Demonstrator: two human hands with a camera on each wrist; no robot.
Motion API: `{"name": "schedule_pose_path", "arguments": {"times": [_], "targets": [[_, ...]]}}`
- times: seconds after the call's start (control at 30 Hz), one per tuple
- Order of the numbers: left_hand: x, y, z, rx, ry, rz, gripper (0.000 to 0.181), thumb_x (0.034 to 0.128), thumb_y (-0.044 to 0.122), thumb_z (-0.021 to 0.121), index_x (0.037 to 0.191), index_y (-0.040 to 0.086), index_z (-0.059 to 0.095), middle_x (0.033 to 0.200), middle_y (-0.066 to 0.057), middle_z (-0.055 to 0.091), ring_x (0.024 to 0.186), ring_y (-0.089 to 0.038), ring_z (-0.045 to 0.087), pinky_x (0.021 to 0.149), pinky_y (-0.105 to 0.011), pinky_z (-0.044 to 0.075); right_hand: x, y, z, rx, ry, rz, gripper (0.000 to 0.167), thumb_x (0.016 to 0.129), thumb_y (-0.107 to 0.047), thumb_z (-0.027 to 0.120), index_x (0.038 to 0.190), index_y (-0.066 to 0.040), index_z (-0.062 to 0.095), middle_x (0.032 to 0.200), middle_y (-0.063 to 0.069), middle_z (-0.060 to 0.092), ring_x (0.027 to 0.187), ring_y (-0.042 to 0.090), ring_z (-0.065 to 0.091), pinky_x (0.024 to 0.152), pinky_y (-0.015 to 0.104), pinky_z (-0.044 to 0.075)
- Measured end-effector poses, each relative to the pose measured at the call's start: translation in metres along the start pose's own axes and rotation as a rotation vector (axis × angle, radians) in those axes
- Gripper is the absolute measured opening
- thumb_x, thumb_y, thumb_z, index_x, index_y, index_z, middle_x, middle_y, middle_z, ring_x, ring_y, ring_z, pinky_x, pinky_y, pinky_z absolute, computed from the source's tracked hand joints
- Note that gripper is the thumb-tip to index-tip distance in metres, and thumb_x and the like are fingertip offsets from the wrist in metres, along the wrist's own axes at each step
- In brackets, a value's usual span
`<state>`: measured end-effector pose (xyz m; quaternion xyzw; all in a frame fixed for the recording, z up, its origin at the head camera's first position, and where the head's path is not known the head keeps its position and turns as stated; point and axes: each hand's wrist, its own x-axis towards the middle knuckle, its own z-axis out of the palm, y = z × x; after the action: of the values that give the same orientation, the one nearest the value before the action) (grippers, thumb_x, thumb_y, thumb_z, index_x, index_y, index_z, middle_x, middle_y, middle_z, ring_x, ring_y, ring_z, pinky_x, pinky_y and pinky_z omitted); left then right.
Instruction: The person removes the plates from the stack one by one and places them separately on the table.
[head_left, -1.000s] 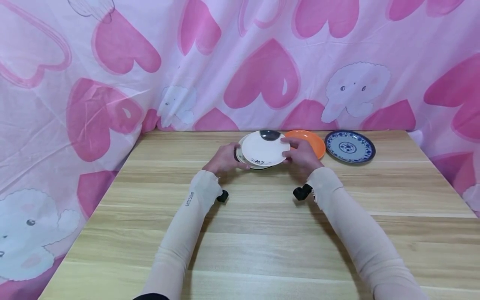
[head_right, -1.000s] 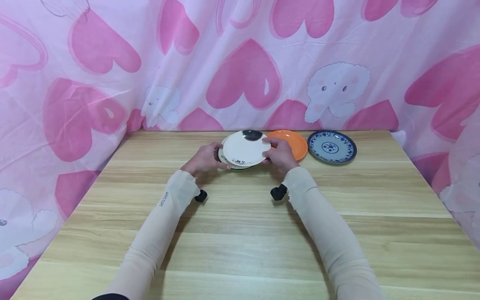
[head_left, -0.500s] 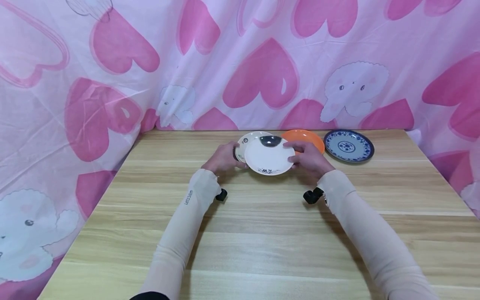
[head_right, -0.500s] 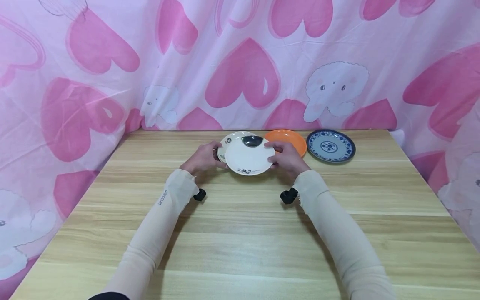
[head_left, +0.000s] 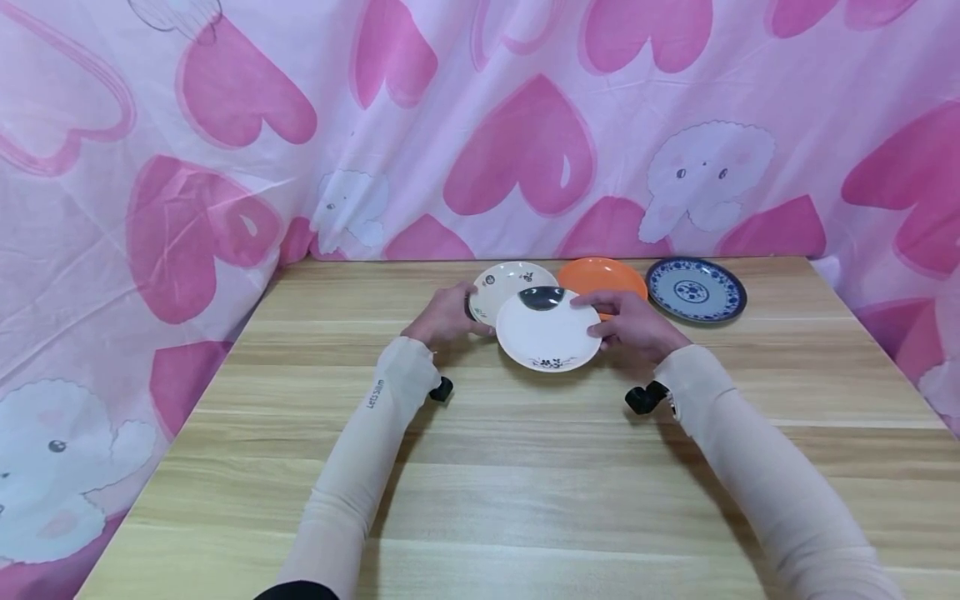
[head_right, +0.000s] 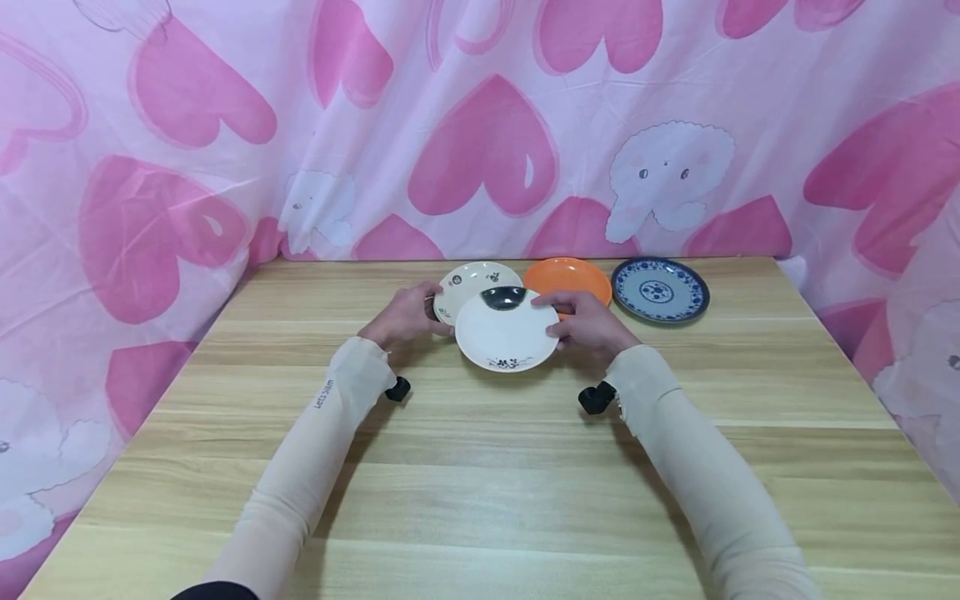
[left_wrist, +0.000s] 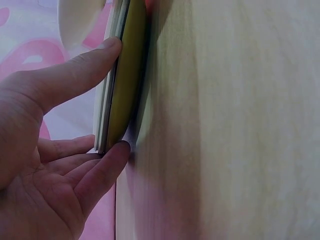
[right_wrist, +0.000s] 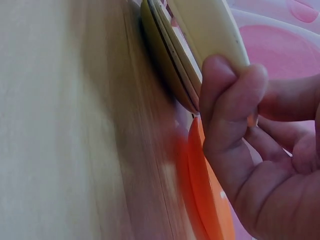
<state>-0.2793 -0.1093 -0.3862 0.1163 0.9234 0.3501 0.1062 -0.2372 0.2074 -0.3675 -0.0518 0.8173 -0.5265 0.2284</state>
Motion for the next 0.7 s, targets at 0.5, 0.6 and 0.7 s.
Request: {"name": "schedule_pose_path", "arguments": {"times": [0.5, 0.6, 0.7], "targets": [[0.0012, 0.0011, -0.0002, -0.021, -0.014, -0.044, 0.088, 0.0697, 0.026, 0.092, 0.143, 0.006, 0.047, 0.141, -0.017, 0.057, 0.127, -0.028, 0.053, 0.115, -0.043, 0.041, -0.0025, 0.0047, -0.0004, -0.036, -0.190, -0.049, 0.055, 0.092, 0.003, 0.061, 0.143, -0.016, 0.055, 0.152, 0.010, 0.047, 0.081, 0.019, 0.063, 0.061, 0.024, 0.053], [0.0010, 0.0011, -0.0002, -0.025, -0.009, -0.042, 0.089, 0.0688, 0.026, 0.092, 0.143, 0.006, 0.047, 0.142, -0.017, 0.057, 0.129, -0.029, 0.052, 0.116, -0.043, 0.040, -0.0041, 0.0062, 0.0011, -0.039, -0.210, -0.060, 0.054, 0.092, 0.004, 0.060, 0.142, -0.015, 0.055, 0.149, 0.011, 0.049, 0.072, 0.018, 0.060, 0.058, 0.023, 0.050], [0.0005, 0.0009, -0.0002, -0.014, -0.006, -0.029, 0.090, 0.0681, 0.026, 0.093, 0.143, 0.005, 0.047, 0.141, -0.018, 0.057, 0.130, -0.031, 0.052, 0.117, -0.044, 0.039, -0.0067, 0.0067, 0.0034, -0.040, -0.240, -0.068, 0.054, 0.092, 0.004, 0.060, 0.142, -0.015, 0.055, 0.143, 0.012, 0.053, 0.068, 0.017, 0.057, 0.056, 0.023, 0.047]]}}
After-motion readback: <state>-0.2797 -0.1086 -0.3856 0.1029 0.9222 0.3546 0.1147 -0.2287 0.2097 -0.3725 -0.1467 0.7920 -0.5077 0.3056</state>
